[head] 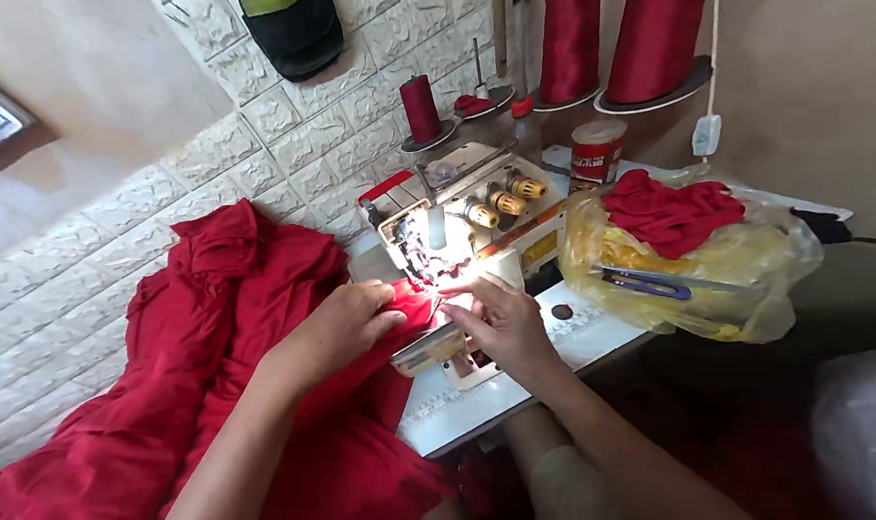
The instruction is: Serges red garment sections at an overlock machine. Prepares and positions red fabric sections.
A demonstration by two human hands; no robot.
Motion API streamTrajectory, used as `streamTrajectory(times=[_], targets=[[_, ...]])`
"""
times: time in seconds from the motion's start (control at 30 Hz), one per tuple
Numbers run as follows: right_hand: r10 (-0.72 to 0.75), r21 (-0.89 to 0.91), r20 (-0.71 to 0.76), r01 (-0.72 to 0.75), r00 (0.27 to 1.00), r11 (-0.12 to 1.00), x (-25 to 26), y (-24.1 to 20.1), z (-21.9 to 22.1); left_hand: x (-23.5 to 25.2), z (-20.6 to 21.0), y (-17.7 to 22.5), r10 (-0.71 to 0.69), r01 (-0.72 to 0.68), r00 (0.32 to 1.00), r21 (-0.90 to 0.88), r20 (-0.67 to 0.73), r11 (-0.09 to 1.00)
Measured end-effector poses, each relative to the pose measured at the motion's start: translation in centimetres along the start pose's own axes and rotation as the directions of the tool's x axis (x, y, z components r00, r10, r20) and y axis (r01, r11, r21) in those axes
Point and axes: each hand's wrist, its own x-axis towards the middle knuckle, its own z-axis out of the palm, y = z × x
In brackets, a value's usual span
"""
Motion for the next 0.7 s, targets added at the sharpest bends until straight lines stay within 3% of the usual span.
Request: streamTrajectory(times=[0.07,0.13,0.27,0.37,0.5,0.7], targets=[[-0.126,-0.055,-0.056,0.123,0.99,0.991,0.4,0.2,0.4,-0.2,-0.1,-0.1,-0.058,0.058,0.998,-0.028,-0.014,0.998],[-0.206,-0.117,-0.001,0.204,0.979,0.972,1.0,0.4,1.0,-0.3,-0.1,0.0,-0.099,0.098,0.995,-0.064,-0.009,0.993],[-0.237,-0.174,0.111,0.253,0.965,0.952,1.6,0.6,1.7,-0.2,-0.5,0.6,-0.14,0.139,0.99,-0.103,-0.003,0.985],[-0.068,-0.034,0.228,0.078,0.971,0.996,2.1,-0.4,1.0,-0.1,-0.8,0.8,-0.17,0.17,0.985,-0.141,0.011,0.975],[0.151,-0.1,0.414,-0.12,0.898,0.988,3.3,-2.0,0.0,0.0,-0.7,1.1,-0.119,0.12,0.993,-0.141,0.015,0.983],[0.253,0.174,0.334,-0.323,0.908,0.93,3.9,-3.4,1.0,0.1,-1.2,2.0,-0.119,0.123,0.992,-0.151,0.034,0.981]])
